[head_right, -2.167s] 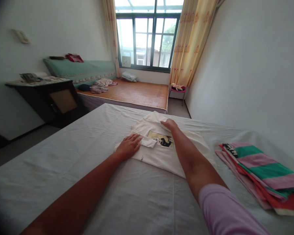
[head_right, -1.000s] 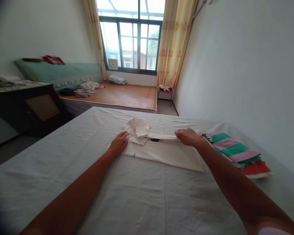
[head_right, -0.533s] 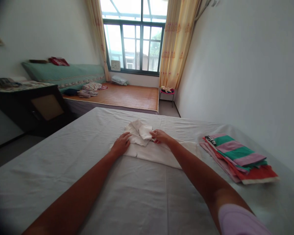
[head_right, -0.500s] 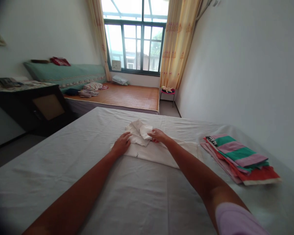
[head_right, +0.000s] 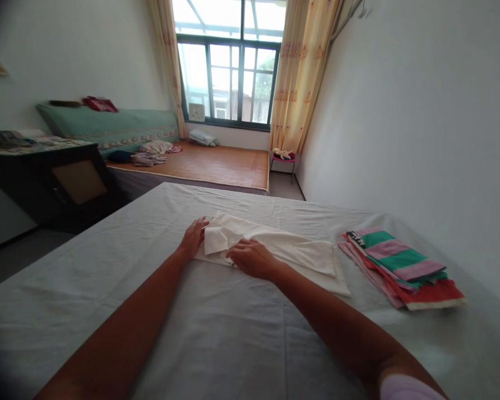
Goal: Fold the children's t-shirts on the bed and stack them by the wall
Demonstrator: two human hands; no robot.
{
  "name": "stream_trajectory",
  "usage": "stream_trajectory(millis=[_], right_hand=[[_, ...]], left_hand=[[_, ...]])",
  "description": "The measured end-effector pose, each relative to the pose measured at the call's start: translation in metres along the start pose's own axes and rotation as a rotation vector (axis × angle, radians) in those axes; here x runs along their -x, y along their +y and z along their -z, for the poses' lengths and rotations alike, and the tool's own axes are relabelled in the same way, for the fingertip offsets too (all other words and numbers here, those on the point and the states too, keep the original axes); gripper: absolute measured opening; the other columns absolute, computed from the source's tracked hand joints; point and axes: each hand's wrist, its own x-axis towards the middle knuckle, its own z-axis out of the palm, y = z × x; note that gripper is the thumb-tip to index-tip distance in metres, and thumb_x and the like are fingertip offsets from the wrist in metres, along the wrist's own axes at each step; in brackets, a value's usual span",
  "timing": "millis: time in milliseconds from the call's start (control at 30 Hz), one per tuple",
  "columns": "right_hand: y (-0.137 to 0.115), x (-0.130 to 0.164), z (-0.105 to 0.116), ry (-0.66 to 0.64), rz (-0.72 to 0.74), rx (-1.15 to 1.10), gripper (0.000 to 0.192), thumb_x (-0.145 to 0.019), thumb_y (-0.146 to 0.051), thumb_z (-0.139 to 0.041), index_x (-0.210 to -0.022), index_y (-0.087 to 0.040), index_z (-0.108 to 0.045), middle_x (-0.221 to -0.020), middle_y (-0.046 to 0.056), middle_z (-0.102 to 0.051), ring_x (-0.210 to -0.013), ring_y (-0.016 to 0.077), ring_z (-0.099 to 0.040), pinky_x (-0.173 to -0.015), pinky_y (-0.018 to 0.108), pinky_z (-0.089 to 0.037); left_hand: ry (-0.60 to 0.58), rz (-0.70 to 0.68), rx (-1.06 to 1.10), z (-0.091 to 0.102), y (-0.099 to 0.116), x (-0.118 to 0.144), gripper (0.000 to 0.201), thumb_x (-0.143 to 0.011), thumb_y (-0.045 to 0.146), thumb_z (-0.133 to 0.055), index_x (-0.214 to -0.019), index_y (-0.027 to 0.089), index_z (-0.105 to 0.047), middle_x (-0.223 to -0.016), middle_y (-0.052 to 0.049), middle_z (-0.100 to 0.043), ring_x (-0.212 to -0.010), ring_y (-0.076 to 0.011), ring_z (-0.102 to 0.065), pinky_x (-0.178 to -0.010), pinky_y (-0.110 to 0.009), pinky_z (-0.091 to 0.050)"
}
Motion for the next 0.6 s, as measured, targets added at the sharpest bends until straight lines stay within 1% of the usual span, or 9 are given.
stream_trajectory(millis=[100,200,267,333,367,433,467,533,600], right_hand=[[0.039,0.033,0.006,0.069,-0.317,0.070,0.031,-0.098,-0.030,-0.038,-0.114,-0.022,-0.063,-0.116,0.006,-0.068,-0.109,0.0197,-0.057,-0.095,0.034,-0.042],[0.079,0.075,0.002,-0.010,-0.616,0.172,0.041,-0.098,-0.039,-0.035,-0.129,-0.022,-0.055,-0.134,0.007,-0.057,-0.124,0.0231,-0.048,-0.101,0.040,-0.038],[0.101,0.102,-0.005,-0.100,-0.743,0.207,0.047,-0.098,-0.044,-0.034,-0.138,-0.025,-0.047,-0.144,0.005,-0.048,-0.131,0.0238,-0.042,-0.107,0.043,-0.032],[0.120,0.125,-0.008,-0.114,-0.865,0.249,0.048,-0.098,-0.043,-0.032,-0.141,-0.025,-0.043,-0.148,0.004,-0.043,-0.135,0.0235,-0.037,-0.110,0.044,-0.027],[0.128,0.135,-0.008,-0.091,-0.922,0.277,0.047,-0.098,-0.041,-0.032,-0.140,-0.024,-0.044,-0.148,0.005,-0.043,-0.135,0.0235,-0.037,-0.110,0.044,-0.026],[0.143,0.152,0.000,0.004,-1.018,0.340,0.044,-0.096,-0.036,-0.037,-0.134,-0.020,-0.051,-0.143,0.008,-0.049,-0.132,0.0240,-0.041,-0.107,0.040,-0.030],[0.150,0.160,0.007,0.060,-1.053,0.364,0.041,-0.095,-0.034,-0.039,-0.129,-0.018,-0.055,-0.137,0.010,-0.054,-0.127,0.0239,-0.045,-0.104,0.038,-0.033],[0.162,0.176,0.023,0.155,-1.138,0.383,0.036,-0.094,-0.032,-0.039,-0.118,-0.016,-0.060,-0.121,0.013,-0.064,-0.112,0.0228,-0.056,-0.093,0.032,-0.039],[0.170,0.191,0.037,0.176,-1.241,0.357,0.035,-0.095,-0.035,-0.038,-0.106,-0.015,-0.064,-0.100,0.012,-0.070,-0.093,0.0212,-0.063,-0.080,0.029,-0.042]], left_hand=[[-0.022,-0.057,-0.074,0.001,0.001,0.000,0.058,-0.081,0.054,-0.055,-0.123,0.014,-0.055,-0.124,-0.014,-0.060,-0.099,-0.0203,-0.062,-0.079,-0.030,-0.051],[-0.047,-0.078,-0.154,0.003,0.000,-0.001,0.063,-0.072,0.049,-0.065,-0.123,0.012,-0.058,-0.114,-0.012,-0.064,-0.093,-0.0200,-0.062,-0.076,-0.029,-0.050],[-0.080,-0.074,-0.217,0.004,0.001,0.000,0.066,-0.065,0.045,-0.069,-0.121,0.012,-0.061,-0.098,-0.008,-0.067,-0.081,-0.0178,-0.061,-0.070,-0.027,-0.048],[-0.120,-0.078,-0.291,0.006,0.001,0.001,0.064,-0.061,0.040,-0.072,-0.117,0.011,-0.066,-0.076,-0.002,-0.064,-0.066,-0.0144,-0.057,-0.063,-0.025,-0.045],[-0.134,-0.081,-0.328,0.007,0.002,0.002,0.061,-0.060,0.039,-0.071,-0.114,0.011,-0.068,-0.067,0.001,-0.060,-0.061,-0.0129,-0.053,-0.060,-0.024,-0.043],[-0.137,-0.086,-0.376,0.007,0.003,0.003,0.058,-0.061,0.039,-0.070,-0.111,0.012,-0.070,-0.059,0.004,-0.054,-0.055,-0.0113,-0.049,-0.056,-0.023,-0.039],[-0.129,-0.087,-0.384,0.007,0.003,0.003,0.057,-0.061,0.040,-0.069,-0.111,0.011,-0.070,-0.059,0.004,-0.055,-0.055,-0.0114,-0.049,-0.056,-0.023,-0.039],[-0.116,-0.088,-0.392,0.006,0.004,0.004,0.058,-0.062,0.042,-0.068,-0.110,0.010,-0.071,-0.064,0.001,-0.059,-0.059,-0.0125,-0.052,-0.058,-0.023,-0.041],[-0.108,-0.091,-0.399,0.005,0.006,0.004,0.059,-0.062,0.045,-0.067,-0.109,0.010,-0.071,-0.070,-0.001,-0.064,-0.062,-0.0138,-0.055,-0.060,-0.024,-0.042]])
